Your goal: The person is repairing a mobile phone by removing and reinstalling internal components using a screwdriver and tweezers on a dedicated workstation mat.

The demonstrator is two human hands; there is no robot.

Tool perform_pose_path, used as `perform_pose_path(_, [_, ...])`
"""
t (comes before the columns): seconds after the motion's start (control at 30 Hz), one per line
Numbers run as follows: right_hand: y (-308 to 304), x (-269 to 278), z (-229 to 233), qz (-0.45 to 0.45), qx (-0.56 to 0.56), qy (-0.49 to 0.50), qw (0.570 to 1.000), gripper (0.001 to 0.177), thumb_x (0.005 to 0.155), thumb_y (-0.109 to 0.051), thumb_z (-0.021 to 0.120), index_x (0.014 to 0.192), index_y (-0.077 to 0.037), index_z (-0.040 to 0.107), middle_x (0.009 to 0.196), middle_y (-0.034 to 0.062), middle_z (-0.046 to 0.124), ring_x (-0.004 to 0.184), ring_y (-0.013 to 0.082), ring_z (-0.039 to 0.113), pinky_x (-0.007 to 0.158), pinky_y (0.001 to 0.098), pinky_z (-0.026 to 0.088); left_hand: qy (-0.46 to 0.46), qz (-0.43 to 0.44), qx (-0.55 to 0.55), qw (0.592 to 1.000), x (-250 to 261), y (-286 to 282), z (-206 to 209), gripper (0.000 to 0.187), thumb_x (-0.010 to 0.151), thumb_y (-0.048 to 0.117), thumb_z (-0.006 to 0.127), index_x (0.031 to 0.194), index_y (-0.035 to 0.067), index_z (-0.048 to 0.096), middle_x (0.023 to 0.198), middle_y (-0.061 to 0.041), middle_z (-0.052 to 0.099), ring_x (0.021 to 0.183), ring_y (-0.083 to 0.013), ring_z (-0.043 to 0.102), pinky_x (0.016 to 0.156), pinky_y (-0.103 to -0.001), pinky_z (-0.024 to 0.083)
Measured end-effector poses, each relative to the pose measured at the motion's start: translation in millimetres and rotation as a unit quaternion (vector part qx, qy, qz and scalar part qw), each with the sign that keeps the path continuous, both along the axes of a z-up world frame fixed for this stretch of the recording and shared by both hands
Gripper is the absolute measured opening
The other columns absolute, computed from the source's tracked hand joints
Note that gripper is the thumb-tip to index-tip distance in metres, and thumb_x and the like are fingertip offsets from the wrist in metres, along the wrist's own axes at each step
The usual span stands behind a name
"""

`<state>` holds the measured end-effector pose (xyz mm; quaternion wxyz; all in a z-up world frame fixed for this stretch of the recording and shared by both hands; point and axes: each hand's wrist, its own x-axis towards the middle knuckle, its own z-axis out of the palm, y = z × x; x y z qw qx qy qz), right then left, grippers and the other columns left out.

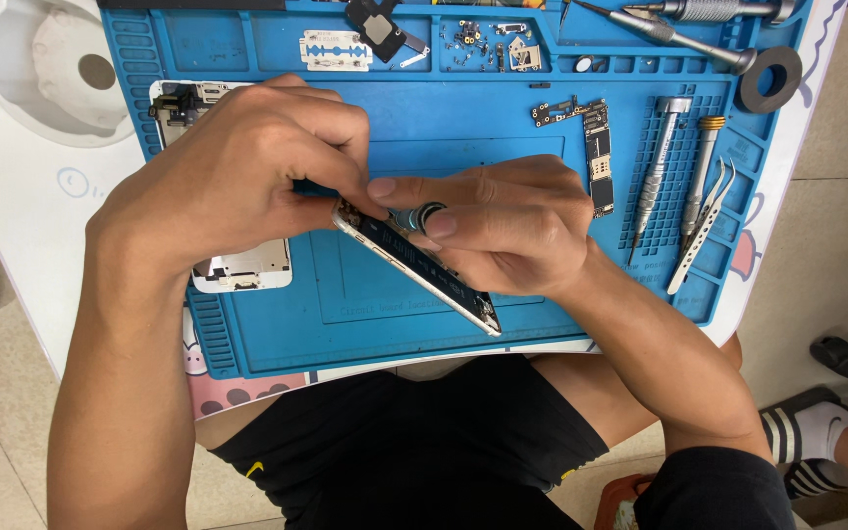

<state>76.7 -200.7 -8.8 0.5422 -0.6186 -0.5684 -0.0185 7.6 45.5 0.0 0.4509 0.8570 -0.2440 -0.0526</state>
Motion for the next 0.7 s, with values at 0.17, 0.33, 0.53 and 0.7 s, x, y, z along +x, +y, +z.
perform_pose_path(0.17, [0.0,0.5,-0.2,0.007,0.002,0.002,1.0,0.013,0.109,-0.014,0.063,0.117,-0.011,0.052,0.109,0.0192,0.078,0.077,0.027,0.084,0.059,0.0316,0.057,0.008,0.001,0.001,1.0,-0.2,0.3,0.2,0.022,0.079,-0.001,0.082,0.087,0.019,0.079,0.079,0.008,0.059,0.073,-0.0183,0.058,0.088,-0.039,0.04])
perform_pose_path(0.33, [0.2,1.5,1.8,0.015,-0.003,-0.004,1.0,0.017,0.109,-0.008,0.063,0.119,-0.011,0.05,0.109,0.0197,0.078,0.077,0.0282,0.084,0.059,0.0323,0.059,0.001,0.001,-0.001,1.0,0.2,0.0,0.4,0.02,0.079,-0.001,0.083,0.084,0.017,0.077,0.079,0.007,0.058,0.072,-0.0193,0.057,0.088,-0.04,0.041])
perform_pose_path(0.53, [-0.1,3.9,8.4,0.029,-0.008,-0.053,0.998,0.014,0.112,-0.012,0.061,0.122,-0.01,0.051,0.117,0.0193,0.076,0.072,0.0288,0.082,0.056,0.0333,0.056,-0.001,-0.001,0.001,1.0,-0.6,1.4,-0.7,0.018,0.081,0.002,0.087,0.08,0.013,0.073,0.075,0.004,0.055,0.06,-0.0194,0.05,0.08,-0.04,0.037])
perform_pose_path(0.7, [-5.7,4.0,10.0,0.051,-0.053,-0.082,0.994,0.014,0.114,-0.018,0.059,0.127,-0.013,0.058,0.125,0.0184,0.076,0.076,0.026,0.082,0.058,0.0339,0.055,0.002,-0.005,-0.004,1.0,0.7,1.5,0.5,0.019,0.084,0.004,0.085,0.078,0.014,0.07,0.075,0.005,0.054,0.063,-0.0187,0.05,0.079,-0.039,0.035])
